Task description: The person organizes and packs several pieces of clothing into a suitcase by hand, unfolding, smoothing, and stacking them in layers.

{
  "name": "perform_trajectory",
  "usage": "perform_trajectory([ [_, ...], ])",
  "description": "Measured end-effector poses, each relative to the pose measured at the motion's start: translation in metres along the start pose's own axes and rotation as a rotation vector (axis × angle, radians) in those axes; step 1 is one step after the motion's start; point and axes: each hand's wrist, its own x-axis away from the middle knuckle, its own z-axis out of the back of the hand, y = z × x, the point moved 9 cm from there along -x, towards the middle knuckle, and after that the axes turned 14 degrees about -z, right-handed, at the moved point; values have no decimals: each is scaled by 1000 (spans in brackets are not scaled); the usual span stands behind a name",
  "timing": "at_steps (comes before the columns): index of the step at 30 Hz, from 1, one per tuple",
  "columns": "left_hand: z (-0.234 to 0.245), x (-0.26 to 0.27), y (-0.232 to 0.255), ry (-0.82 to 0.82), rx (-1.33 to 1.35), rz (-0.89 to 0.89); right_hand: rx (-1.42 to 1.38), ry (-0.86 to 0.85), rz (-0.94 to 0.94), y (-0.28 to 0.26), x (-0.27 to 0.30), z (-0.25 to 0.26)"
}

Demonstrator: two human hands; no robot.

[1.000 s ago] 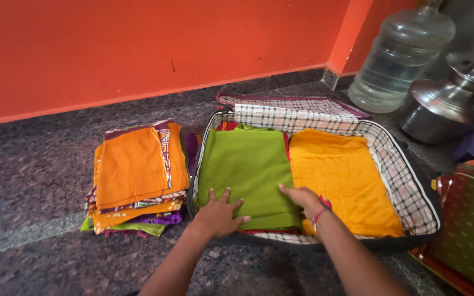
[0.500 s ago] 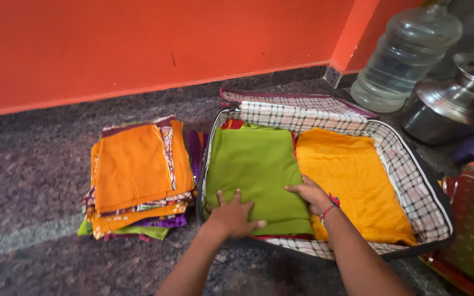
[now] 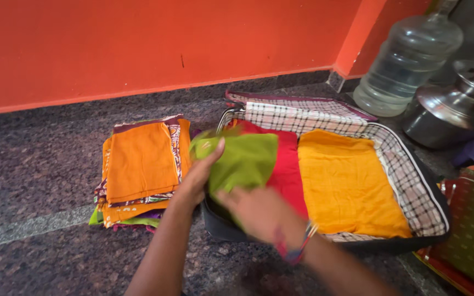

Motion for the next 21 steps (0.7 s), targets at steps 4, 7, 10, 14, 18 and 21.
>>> perform_trajectory([
  [4, 25, 12, -17, 185, 59, 51, -314, 378, 59, -19, 50, 9],
  [7, 33, 11, -20, 280, 131, -79, -627, 673, -108, 27, 61, -9],
  [10, 10, 12, -9, 245, 255, -231, -676, 573, -287, 71, 62, -43],
  [14, -36, 31, 29, 228, 363, -287, -658, 594, -439, 119, 84, -14],
  [18, -79, 61, 64, 187, 422, -291, -549, 794, -356, 140, 138, 55],
  [21, -106, 42, 61, 130, 436, -231, -386, 792, -346, 159, 139, 85],
])
